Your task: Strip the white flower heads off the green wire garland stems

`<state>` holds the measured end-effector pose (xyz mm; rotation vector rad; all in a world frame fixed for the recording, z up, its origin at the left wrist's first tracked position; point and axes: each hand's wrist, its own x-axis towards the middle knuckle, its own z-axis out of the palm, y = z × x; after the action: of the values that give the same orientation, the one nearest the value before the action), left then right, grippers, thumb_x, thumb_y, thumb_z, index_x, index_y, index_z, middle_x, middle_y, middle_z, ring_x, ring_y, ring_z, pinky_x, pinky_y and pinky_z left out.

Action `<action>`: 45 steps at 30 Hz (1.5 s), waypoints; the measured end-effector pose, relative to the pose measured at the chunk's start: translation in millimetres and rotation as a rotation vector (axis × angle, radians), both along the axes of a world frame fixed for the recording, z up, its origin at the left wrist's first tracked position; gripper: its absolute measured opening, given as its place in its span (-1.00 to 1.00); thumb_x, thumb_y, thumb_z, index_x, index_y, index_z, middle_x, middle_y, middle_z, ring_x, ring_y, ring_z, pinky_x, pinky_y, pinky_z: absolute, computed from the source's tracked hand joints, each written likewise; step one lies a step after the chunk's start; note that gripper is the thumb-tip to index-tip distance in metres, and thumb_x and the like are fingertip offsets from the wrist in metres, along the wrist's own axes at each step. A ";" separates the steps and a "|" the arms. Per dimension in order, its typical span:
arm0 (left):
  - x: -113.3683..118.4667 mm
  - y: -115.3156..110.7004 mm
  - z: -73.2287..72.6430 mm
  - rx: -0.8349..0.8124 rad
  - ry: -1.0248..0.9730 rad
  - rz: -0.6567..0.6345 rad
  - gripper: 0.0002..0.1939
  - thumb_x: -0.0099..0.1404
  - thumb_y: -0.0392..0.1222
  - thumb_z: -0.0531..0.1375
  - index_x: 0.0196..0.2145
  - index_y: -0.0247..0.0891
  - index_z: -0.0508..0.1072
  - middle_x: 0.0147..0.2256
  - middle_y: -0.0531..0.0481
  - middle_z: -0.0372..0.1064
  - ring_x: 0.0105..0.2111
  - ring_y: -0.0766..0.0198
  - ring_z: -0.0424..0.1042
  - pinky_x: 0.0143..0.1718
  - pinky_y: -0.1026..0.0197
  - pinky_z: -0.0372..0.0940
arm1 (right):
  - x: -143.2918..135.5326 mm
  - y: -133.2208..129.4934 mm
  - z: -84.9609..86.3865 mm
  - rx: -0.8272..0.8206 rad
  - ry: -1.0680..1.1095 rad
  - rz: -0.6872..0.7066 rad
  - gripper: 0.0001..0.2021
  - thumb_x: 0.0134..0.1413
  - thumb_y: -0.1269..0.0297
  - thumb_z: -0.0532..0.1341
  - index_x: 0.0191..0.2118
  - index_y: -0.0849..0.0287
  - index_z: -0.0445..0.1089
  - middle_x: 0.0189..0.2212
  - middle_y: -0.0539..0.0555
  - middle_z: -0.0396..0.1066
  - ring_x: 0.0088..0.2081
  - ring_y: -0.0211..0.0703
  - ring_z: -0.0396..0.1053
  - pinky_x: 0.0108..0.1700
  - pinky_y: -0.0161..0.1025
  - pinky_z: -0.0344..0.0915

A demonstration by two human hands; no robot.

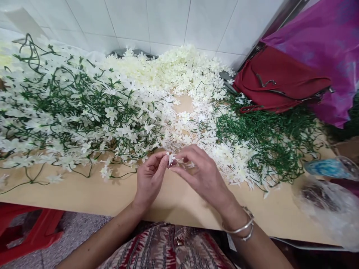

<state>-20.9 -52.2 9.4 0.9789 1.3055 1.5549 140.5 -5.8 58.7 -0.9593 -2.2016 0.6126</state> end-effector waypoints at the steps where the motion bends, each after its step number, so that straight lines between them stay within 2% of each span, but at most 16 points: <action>1: -0.2 -0.1 -0.1 0.010 0.019 -0.005 -0.73 0.38 0.00 0.35 -0.16 -0.28 0.61 -0.29 -0.04 0.63 -0.31 0.28 0.57 -0.23 0.30 0.47 | -4.1 -5.5 -3.5 0.043 0.003 -0.009 -0.95 0.36 0.35 0.30 -0.10 0.11 0.47 -0.19 0.09 0.54 -0.14 -0.06 0.49 -0.12 -0.13 0.38; 6: -1.5 -2.2 -4.2 0.008 0.094 -0.045 -0.76 0.42 -0.06 0.31 -0.11 -0.28 0.64 -0.24 -0.06 0.64 -0.28 0.27 0.56 -0.17 0.29 0.45 | -15.9 -14.4 -24.6 0.224 -0.021 -0.147 -0.90 0.43 0.39 0.21 -0.11 0.16 0.50 -0.22 0.12 0.56 -0.16 -0.08 0.52 -0.11 -0.11 0.33; 12: -0.4 -3.2 -6.4 0.010 0.085 -0.048 -0.75 0.43 -0.05 0.31 -0.09 -0.27 0.65 -0.22 -0.07 0.65 -0.24 0.24 0.59 -0.13 0.27 0.48 | -15.4 -15.0 -31.8 0.412 -0.053 -0.160 -0.82 0.41 0.46 0.22 0.00 0.11 0.51 -0.15 0.13 0.61 -0.15 -0.11 0.55 -0.13 -0.13 0.31; 16: -0.1 -3.4 -6.6 0.004 0.111 -0.046 -0.74 0.44 -0.06 0.30 -0.05 -0.24 0.65 -0.20 -0.06 0.66 -0.26 0.25 0.59 -0.14 0.27 0.49 | -15.3 -16.4 -31.2 0.258 0.035 -0.152 -0.80 0.41 0.45 0.21 -0.05 0.06 0.55 -0.14 0.13 0.63 -0.09 -0.04 0.57 -0.07 -0.06 0.36; 23: -3.9 -4.4 -12.2 0.046 0.238 -0.085 -0.79 0.47 -0.13 0.28 -0.01 -0.14 0.66 -0.11 -0.04 0.67 -0.16 0.24 0.62 -0.05 0.26 0.47 | -14.0 -12.6 -28.5 -0.247 0.420 -0.260 -0.88 0.27 0.40 0.32 -0.24 0.02 0.59 -0.13 0.09 0.54 -0.05 -0.06 0.52 0.02 -0.06 0.48; 27: -3.3 -4.7 -11.7 0.116 0.337 -0.096 -0.77 0.47 -0.18 0.27 0.03 -0.11 0.64 -0.08 -0.05 0.66 -0.11 0.19 0.63 0.02 0.19 0.49 | -13.5 -8.6 -28.5 -0.388 0.517 -0.293 -0.90 0.20 0.42 0.36 -0.31 0.06 0.58 -0.07 0.12 0.53 0.04 -0.03 0.50 0.13 -0.03 0.44; 30: -1.6 -5.4 -10.1 0.163 0.390 -0.111 -0.77 0.46 -0.21 0.27 0.04 -0.13 0.62 -0.04 -0.07 0.65 -0.05 0.15 0.64 0.12 0.12 0.48 | -13.0 -7.0 -28.9 -0.445 0.592 -0.267 -0.90 0.21 0.44 0.34 -0.31 0.08 0.55 -0.06 0.12 0.57 0.07 -0.03 0.51 0.17 -0.01 0.41; 32: -0.3 -7.0 -9.7 0.176 0.386 -0.138 -0.76 0.47 -0.21 0.26 0.06 -0.14 0.58 -0.02 -0.11 0.64 -0.01 0.13 0.63 0.14 0.09 0.48 | -12.0 -6.3 -29.4 -0.463 0.624 -0.246 -0.89 0.21 0.44 0.33 -0.32 0.09 0.54 -0.12 0.10 0.59 0.00 -0.05 0.54 0.12 -0.03 0.43; 35: 1.9 -11.2 -10.7 0.151 0.264 -0.186 -0.71 0.50 -0.20 0.23 0.14 -0.13 0.44 0.03 -0.17 0.59 0.03 0.09 0.63 0.12 0.06 0.51 | -10.1 -4.7 -30.5 -0.451 0.681 -0.251 -0.90 0.17 0.42 0.36 -0.35 0.08 0.53 -0.23 0.06 0.58 -0.12 -0.08 0.55 0.03 -0.07 0.46; 39: 3.5 -14.6 -11.7 0.136 0.145 -0.226 -0.70 0.52 -0.20 0.21 0.15 -0.08 0.33 0.09 -0.18 0.54 0.03 0.08 0.63 0.12 0.03 0.50 | -7.6 -0.7 -33.7 -0.466 0.812 -0.206 -0.86 0.11 0.41 0.43 -0.37 0.06 0.49 -0.30 0.01 0.55 -0.15 -0.10 0.56 -0.01 -0.09 0.48; 42: 2.5 -13.3 -10.2 0.177 0.147 -0.204 -0.71 0.53 -0.23 0.18 0.16 -0.08 0.35 0.11 -0.17 0.51 0.04 0.10 0.61 0.15 0.01 0.48 | -5.9 2.5 -36.8 -0.515 0.852 -0.177 -0.83 0.09 0.35 0.45 -0.38 0.06 0.44 -0.31 0.00 0.54 -0.20 -0.12 0.56 -0.07 -0.11 0.51; 45: 0.2 -12.0 -8.8 0.229 0.258 -0.170 -0.75 0.53 -0.23 0.17 0.13 -0.11 0.44 0.07 -0.17 0.52 -0.03 0.13 0.61 0.09 0.04 0.49 | -5.2 4.9 -40.0 -0.534 0.866 -0.190 -0.78 0.05 0.29 0.47 -0.39 0.05 0.39 -0.33 -0.01 0.53 -0.24 -0.13 0.54 -0.13 -0.14 0.51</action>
<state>-20.7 -64.2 0.6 1.4367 1.1960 1.5054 135.4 -0.9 18.7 -0.8979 -1.1842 1.2724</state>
